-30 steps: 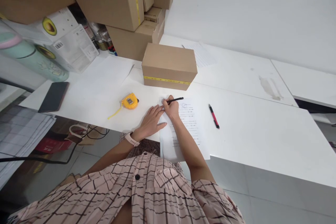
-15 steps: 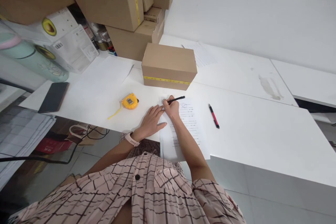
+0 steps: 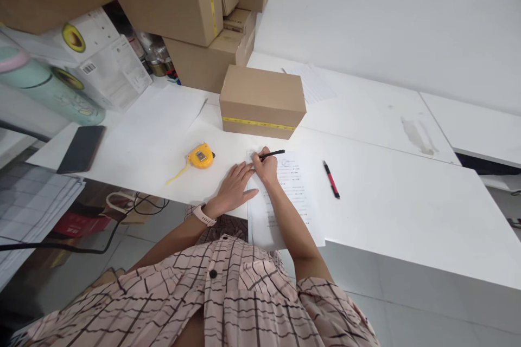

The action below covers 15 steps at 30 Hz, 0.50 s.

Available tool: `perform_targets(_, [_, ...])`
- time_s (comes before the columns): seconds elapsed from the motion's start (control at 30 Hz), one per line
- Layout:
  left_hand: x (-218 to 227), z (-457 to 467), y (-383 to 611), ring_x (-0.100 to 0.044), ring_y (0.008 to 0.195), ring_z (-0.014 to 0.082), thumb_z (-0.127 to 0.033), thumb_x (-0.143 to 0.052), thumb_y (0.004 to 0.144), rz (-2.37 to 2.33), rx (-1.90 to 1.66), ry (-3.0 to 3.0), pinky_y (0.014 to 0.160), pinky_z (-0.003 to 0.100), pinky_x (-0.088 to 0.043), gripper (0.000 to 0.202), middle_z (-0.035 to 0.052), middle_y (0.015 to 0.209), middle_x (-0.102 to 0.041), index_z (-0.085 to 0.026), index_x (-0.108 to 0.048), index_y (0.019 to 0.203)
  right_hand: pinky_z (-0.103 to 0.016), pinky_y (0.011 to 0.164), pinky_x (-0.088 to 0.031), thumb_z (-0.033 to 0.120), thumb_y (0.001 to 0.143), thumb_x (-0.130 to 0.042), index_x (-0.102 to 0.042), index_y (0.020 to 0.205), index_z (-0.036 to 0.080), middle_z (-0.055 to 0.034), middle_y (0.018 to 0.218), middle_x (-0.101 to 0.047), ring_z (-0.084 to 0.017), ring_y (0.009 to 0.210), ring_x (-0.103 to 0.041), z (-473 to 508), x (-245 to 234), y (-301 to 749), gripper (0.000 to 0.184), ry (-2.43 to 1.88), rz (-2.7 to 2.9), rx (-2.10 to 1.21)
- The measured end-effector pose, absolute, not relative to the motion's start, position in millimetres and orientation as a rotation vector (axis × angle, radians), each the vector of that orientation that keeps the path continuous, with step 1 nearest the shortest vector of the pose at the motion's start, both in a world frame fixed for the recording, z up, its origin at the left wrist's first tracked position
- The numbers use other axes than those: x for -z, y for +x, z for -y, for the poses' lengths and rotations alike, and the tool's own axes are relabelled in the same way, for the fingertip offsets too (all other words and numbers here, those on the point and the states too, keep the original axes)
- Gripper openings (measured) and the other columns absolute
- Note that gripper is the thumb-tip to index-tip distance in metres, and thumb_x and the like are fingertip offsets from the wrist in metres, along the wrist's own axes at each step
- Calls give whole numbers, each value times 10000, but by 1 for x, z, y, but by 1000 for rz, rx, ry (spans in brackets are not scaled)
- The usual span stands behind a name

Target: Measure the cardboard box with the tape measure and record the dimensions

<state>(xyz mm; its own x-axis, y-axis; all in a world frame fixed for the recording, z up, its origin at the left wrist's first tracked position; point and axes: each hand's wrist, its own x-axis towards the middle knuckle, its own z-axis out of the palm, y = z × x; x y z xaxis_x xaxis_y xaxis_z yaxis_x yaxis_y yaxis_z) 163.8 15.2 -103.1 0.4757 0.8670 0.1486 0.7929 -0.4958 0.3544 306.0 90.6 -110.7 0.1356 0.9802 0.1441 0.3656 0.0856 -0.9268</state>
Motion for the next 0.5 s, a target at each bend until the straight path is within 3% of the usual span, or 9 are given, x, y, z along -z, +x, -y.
perform_targets(0.5, [102, -15, 164, -280, 1489, 338, -446, -584, 919, -1415, -450, 2455, 1234, 514, -188, 580, 162, 1548, -418, -118, -474, 1385, -254, 563, -357, 330, 786, -562, -434, 668, 237, 66, 544, -454, -121, 555, -432, -92, 111, 306, 197, -1490, 1349, -759])
